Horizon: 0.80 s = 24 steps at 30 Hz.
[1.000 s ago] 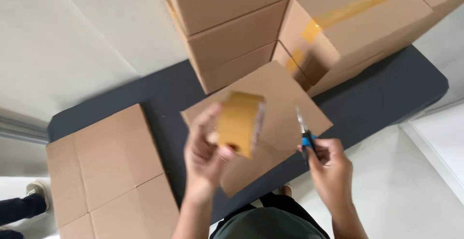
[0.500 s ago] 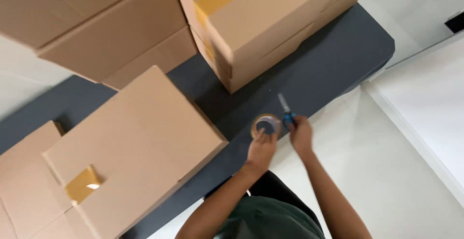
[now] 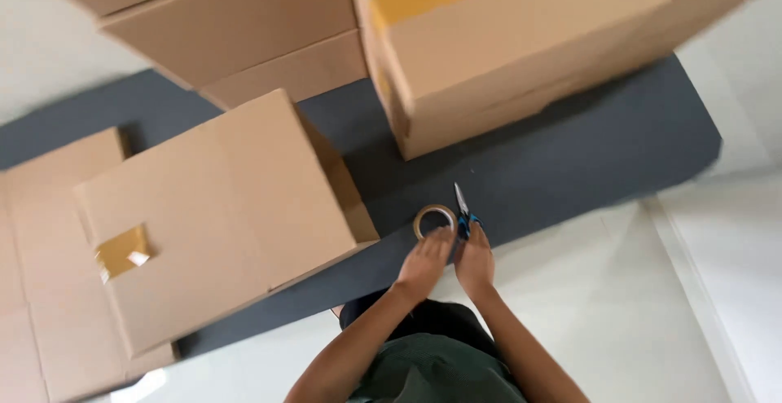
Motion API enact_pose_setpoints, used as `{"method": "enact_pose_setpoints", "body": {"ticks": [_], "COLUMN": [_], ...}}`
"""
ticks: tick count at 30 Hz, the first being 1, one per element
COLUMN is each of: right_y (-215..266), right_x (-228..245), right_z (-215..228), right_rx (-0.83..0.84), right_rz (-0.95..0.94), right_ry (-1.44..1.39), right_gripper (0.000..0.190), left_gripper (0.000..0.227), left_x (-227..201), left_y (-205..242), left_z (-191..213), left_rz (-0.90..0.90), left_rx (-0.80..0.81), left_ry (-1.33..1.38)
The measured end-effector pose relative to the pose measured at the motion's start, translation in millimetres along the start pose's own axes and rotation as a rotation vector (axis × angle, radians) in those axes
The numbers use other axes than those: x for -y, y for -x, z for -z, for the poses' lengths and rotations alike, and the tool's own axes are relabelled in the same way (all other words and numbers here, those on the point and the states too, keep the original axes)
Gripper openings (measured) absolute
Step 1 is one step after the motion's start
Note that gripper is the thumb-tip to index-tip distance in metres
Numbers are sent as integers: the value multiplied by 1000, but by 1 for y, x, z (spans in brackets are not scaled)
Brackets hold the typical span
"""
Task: The person assembles cardboard boxes by hand, seals the bottoms with tape, and then stacks the completed boxes on a table.
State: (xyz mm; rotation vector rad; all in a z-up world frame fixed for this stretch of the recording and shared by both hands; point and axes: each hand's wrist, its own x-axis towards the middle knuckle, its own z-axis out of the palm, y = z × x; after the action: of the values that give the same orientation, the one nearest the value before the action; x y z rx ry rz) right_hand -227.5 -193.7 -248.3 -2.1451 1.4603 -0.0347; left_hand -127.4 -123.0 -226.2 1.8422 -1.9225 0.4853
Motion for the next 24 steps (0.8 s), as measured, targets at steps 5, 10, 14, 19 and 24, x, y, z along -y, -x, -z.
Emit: {"method": "enact_pose_setpoints", "body": {"ticks": [5, 10, 14, 19, 24], "right_y": [9, 51, 61, 70, 73], "right_x": [9, 125, 162, 181, 189], "right_z": [20, 123, 123, 95, 78], "right_rx": [-186, 76, 263, 313, 204], "right_rz": [207, 290, 489, 453, 604], "right_ry": [-441, -1013, -1097, -1148, -1354], "right_gripper": [37, 30, 44, 25, 30], "left_gripper": [30, 28, 62, 82, 68], "left_x": [1, 42, 121, 169, 142], "left_y": [-45, -26, 14, 39, 5], "left_z": [172, 291, 326, 293, 331], "left_rz": [98, 380, 978, 958, 715], "left_rx": [0, -443, -124, 44, 157], "left_ry": [541, 70, -365, -543, 265]}}
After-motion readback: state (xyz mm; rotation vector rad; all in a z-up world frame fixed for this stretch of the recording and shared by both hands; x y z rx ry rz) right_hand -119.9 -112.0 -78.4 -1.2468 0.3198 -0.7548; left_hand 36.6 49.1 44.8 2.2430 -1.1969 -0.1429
